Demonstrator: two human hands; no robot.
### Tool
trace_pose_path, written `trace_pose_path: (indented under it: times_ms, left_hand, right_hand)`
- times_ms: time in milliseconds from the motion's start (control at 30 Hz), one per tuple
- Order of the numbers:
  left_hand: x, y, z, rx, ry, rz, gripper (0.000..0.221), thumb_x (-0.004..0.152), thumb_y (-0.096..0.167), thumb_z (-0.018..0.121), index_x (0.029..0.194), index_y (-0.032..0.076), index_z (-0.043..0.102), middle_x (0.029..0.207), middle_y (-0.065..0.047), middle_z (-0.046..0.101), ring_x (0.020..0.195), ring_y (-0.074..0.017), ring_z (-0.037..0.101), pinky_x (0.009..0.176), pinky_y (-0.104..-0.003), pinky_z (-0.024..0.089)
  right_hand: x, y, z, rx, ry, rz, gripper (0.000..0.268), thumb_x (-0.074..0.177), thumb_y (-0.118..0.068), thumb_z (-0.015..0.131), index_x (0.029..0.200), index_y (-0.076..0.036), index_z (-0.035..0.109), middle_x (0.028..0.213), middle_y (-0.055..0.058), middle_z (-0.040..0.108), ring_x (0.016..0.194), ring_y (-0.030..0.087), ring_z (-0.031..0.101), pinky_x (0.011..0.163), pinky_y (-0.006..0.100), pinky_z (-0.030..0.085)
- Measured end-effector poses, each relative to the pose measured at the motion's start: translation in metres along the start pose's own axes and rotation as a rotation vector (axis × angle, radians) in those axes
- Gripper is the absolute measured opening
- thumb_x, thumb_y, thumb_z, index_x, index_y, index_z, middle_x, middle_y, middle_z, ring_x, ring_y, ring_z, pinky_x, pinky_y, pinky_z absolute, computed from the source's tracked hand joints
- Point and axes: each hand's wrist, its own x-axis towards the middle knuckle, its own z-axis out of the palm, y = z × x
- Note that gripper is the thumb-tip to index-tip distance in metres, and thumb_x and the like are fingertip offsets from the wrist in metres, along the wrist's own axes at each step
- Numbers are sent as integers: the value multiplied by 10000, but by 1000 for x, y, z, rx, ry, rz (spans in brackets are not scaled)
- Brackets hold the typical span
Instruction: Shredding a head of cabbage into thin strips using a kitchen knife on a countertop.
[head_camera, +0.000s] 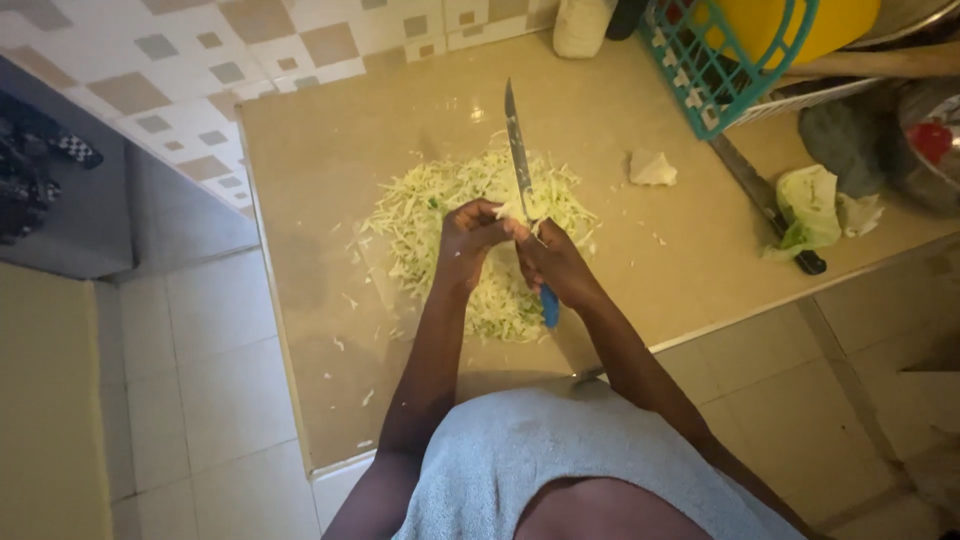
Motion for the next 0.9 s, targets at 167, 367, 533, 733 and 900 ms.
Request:
trace_pose_path:
  times_ms: [167, 367, 533, 733, 900]
  left_hand:
    - [2, 1, -6, 11, -4, 36, 199, 736, -59, 786, 852, -33, 627, 716, -100, 623, 688, -174, 681, 654, -312, 581]
    - [4, -2, -13, -77, -9, -54, 186, 769, -11, 767, 877, -6, 616, 756, -86, 646, 710, -175, 689, 687, -315, 593]
    - [2, 2, -9, -167, 13, -94, 178, 804, 17, 757, 896, 27, 604, 789, -66, 660, 740, -178, 699, 704, -312, 597]
    - [0, 3, 4, -8, 23, -49, 160, 836, 74, 763, 901, 3, 635, 777, -75, 654, 747, -164, 686, 724, -313, 580]
    - [-4, 7, 7, 59, -80, 10, 154, 843, 32, 744, 942, -11, 634, 838, -104, 647, 825, -154, 664, 744, -309, 549]
  right_hand:
    - [1, -6, 14, -85, 11, -48, 341, 1042, -272, 477, 782, -53, 465, 490, 52, 433, 304, 126, 455, 291, 247, 400]
    - [5, 8, 14, 28, -30, -93, 369, 1046, -285, 468, 751, -64, 461, 461, 55, 409, 282, 114, 430, 276, 237, 382]
    - [6, -5, 18, 276, -92, -17, 390, 1041, -372, 444, 804, -63, 453, 510, 21, 370, 320, 95, 406, 282, 245, 401]
    - [15, 17, -2, 234, -62, -30, 224, 1017, -191, 498, 845, -71, 419, 542, 30, 402, 353, 109, 448, 320, 264, 443]
    - [10, 1, -5, 0, 34, -76, 250, 932, -86, 652, 886, -21, 414, 505, 72, 459, 340, 131, 475, 350, 260, 445]
